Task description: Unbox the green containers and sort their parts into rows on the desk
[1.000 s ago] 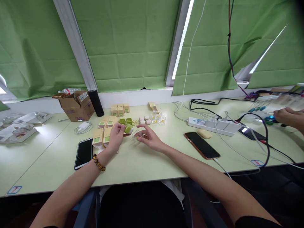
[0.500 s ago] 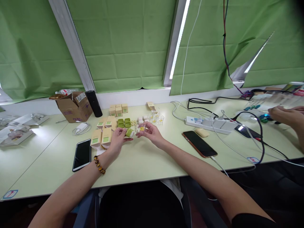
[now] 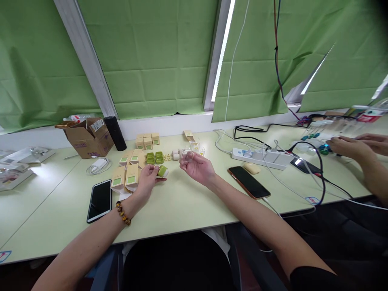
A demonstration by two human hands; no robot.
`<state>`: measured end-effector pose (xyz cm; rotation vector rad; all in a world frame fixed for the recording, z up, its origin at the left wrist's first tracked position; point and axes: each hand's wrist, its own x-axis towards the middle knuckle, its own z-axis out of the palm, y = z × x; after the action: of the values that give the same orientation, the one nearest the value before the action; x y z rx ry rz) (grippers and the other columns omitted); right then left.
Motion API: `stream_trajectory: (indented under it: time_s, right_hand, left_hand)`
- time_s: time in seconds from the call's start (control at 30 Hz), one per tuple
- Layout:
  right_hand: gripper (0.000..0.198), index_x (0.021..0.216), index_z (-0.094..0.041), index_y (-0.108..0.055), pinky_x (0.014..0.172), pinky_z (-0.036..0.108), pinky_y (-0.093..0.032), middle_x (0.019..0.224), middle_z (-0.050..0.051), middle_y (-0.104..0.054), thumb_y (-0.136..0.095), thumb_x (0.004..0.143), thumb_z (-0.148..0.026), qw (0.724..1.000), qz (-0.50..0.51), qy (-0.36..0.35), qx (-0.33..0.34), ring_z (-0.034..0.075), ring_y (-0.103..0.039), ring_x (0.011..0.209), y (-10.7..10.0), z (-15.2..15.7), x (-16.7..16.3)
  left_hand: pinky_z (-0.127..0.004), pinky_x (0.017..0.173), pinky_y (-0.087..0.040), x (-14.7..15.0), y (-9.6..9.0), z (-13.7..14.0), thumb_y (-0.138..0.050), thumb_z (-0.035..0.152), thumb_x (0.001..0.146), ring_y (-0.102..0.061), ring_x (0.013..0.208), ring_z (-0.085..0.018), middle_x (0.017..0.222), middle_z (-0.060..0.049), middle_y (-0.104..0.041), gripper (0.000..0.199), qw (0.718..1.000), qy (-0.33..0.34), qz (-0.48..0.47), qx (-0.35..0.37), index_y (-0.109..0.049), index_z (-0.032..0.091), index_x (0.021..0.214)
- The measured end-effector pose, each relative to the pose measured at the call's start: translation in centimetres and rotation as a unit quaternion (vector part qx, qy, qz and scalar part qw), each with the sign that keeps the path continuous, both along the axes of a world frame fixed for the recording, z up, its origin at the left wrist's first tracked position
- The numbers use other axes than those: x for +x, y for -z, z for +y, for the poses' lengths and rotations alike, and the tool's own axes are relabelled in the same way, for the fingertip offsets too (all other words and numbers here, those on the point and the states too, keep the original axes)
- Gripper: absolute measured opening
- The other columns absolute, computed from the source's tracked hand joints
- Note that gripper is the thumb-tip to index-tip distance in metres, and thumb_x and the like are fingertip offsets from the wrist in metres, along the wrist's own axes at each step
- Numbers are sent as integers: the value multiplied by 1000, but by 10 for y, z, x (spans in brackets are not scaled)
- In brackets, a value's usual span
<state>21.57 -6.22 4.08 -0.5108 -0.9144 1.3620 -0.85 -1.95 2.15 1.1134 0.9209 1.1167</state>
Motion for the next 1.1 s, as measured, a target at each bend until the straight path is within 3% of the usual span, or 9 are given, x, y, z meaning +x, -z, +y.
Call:
stream_trajectory:
  time_s: [0.2,0.37,0.43,0.5,0.57,0.67,0.73,0.83,1.1]
  right_hand:
    - [24,74,-26,-41,58,33,-37,81,4,-56,-61,82,-35,999,30,21,-19,18,-41,61,-13,-7,8]
    - [29,75,-25,-45,56,31,-37,87,4,-55,-61,84,-47,986,-98,124,53,15,-40,58,-22,0,33]
    - [29,82,-24,-55,58,31,-42,95,4,-55,-64,87,-51,944,-233,216,93,15,-48,64,-26,4,50]
    - [26,86,-22,-66,69,33,-50,105,5,-53,-68,89,-47,850,-398,321,127,16,-57,76,-32,7,68]
    - [20,89,-22,-74,78,34,-52,111,6,-54,-66,93,-40,746,-535,380,117,16,-61,81,-35,7,83]
    - [18,93,-25,-82,78,32,-49,109,7,-62,-66,95,-31,617,-696,365,28,18,-64,83,-37,6,95]
    - [19,94,-27,-85,76,31,-46,109,7,-70,-66,94,-26,559,-762,325,-36,20,-66,85,-35,7,98]
    - [23,96,-27,-86,74,29,-45,108,9,-78,-65,91,-19,521,-803,271,-100,23,-69,91,-30,11,100]
    - [25,98,-20,-86,72,26,-45,99,12,-79,-68,84,-11,504,-821,230,-141,22,-71,89,-18,18,105]
  left_hand:
    - [-35,71,-69,-1,4,2,-74,33,96,-73,83,-17,91,-7,-71,25,1000,5,-1,12,-57,15,89]
    - [-34,70,-69,-1,0,0,-71,30,98,-73,82,-17,91,-7,-72,22,1000,6,3,8,-57,15,89]
    - [-33,71,-69,-1,-2,-1,-70,29,99,-73,83,-17,91,-7,-72,21,1000,7,5,7,-57,15,89]
    - [-34,71,-69,-1,-3,-2,-71,28,98,-73,83,-17,92,-7,-72,21,1000,4,7,5,-57,15,89]
    - [-34,71,-69,-1,-3,-1,-70,28,99,-73,83,-17,92,-7,-72,21,1000,1,10,2,-57,15,89]
    - [-33,70,-69,0,-2,-1,-67,26,101,-73,82,-16,92,-7,-72,18,1000,0,14,3,-57,15,90]
    - [-33,71,-69,0,-1,-1,-66,25,101,-73,82,-16,91,-6,-71,17,1000,-1,14,7,-57,15,89]
    - [-33,70,-69,0,-2,-1,-68,26,100,-72,81,-16,89,-5,-70,18,1000,-3,13,12,-58,15,88]
    - [-33,69,-69,-1,-1,0,-68,26,99,-72,81,-16,89,-5,-70,20,1000,1,13,12,-57,15,88]
